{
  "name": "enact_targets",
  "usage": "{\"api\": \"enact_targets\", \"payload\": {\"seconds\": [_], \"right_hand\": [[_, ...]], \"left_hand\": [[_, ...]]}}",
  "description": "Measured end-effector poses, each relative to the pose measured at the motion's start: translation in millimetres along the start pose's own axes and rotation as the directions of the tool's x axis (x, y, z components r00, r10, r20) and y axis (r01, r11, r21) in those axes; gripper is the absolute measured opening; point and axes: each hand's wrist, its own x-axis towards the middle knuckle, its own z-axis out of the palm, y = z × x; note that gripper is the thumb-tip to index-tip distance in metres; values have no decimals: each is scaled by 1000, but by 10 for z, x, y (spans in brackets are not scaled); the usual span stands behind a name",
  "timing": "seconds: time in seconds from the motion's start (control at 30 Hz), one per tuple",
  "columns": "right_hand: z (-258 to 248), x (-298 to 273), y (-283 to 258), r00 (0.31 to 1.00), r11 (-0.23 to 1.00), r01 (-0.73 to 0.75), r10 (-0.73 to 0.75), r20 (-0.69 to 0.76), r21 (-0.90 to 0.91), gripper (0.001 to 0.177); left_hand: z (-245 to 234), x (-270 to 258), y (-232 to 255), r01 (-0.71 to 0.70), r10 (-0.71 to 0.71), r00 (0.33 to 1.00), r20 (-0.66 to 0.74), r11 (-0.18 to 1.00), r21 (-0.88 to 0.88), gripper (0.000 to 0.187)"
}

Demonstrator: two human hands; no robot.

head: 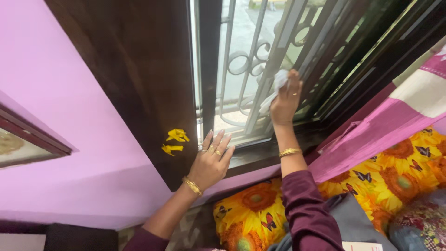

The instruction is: The person wipes the glass panes, frames, and tracks of a sliding window using a white cloth, moving between different sections of the window and the screen.

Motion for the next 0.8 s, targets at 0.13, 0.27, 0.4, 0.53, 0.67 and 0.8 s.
{"api": "enact_targets", "payload": {"seconds": [0.13,0.27,0.4,0.53,0.67,0.8], "right_hand": [[-81,45,491,988,986,-154,153,-15,-70,59],[-133,-6,1069,972,972,-213,221,-76,97,60],[-117,-203,1320,966,962,-253,258,-34,106,55],[-251,-330,1231,964,939,-216,250,-97,267,56],[-457,-523,878,912,826,-370,409,-2,426,53],[-557,-715,615,879,745,-450,466,99,492,47]], "left_hand": [[126,103,80,33,-33,999,-22,999,29,27],[374,236,126,188,-193,976,-101,981,-53,35],[805,462,147,305,-320,943,-88,941,-150,51],[1234,816,162,342,-364,928,-86,919,-195,55],[1509,1189,119,246,-243,969,-37,962,122,58],[1745,1576,34,137,-168,985,35,896,422,59]]}}
